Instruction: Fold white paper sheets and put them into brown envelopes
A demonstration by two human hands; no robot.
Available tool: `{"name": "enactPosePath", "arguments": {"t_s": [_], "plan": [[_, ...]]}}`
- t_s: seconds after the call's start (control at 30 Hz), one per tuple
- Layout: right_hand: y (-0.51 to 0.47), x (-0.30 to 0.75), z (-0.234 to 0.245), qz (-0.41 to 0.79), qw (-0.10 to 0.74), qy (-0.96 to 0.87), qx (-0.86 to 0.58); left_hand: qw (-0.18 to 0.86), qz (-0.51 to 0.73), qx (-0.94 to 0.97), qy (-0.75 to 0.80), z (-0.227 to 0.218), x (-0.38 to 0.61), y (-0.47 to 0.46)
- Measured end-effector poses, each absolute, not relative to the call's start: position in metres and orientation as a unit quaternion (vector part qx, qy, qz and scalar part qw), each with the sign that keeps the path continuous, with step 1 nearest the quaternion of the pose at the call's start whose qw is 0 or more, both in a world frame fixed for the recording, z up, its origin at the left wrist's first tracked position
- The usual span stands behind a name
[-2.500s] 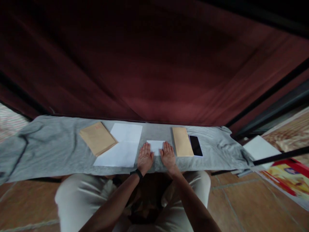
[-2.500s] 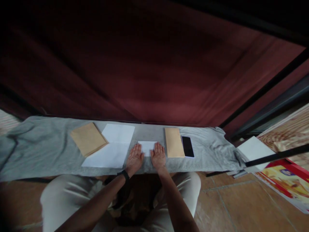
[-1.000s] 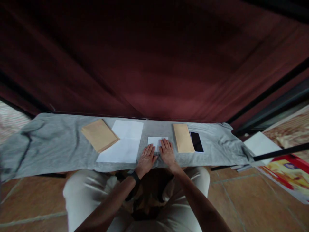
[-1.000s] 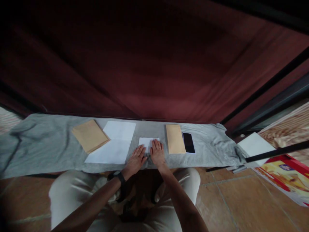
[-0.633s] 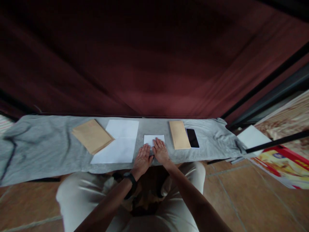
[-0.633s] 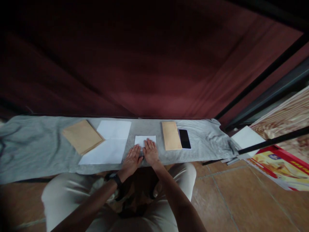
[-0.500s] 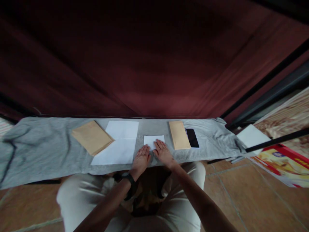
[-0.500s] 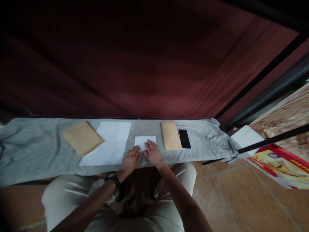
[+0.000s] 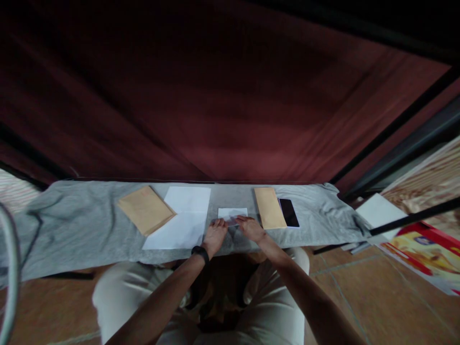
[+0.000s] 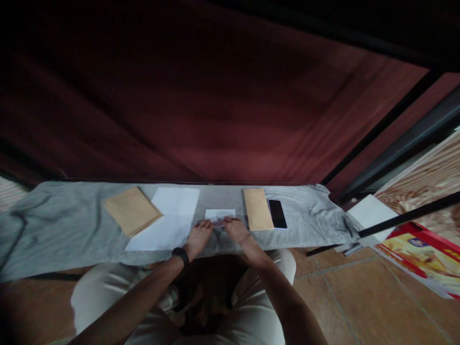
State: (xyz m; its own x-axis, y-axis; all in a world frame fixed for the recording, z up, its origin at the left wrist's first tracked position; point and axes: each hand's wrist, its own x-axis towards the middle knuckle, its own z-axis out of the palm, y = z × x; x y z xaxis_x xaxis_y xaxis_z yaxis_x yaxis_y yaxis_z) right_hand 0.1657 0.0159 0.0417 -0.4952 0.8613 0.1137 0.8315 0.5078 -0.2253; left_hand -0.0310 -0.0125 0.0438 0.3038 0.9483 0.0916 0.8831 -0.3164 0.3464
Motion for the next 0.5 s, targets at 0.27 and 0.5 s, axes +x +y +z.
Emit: {"name": "enactPosePath", "arguments": {"t_s": [0.27, 0.5], "plan": [[0.043, 0.184, 0.084, 0.077, 0.176, -0.813, -0.55, 0.215, 0.275, 0.687, 0.637, 0.066, -0.054, 0.023], [0.034, 0.11, 0.099, 0.116, 0.268, -0.812, -0.506, 0.268, 0.301, 0.637, 0.657, 0.033, -0.057, 0.036]]}}
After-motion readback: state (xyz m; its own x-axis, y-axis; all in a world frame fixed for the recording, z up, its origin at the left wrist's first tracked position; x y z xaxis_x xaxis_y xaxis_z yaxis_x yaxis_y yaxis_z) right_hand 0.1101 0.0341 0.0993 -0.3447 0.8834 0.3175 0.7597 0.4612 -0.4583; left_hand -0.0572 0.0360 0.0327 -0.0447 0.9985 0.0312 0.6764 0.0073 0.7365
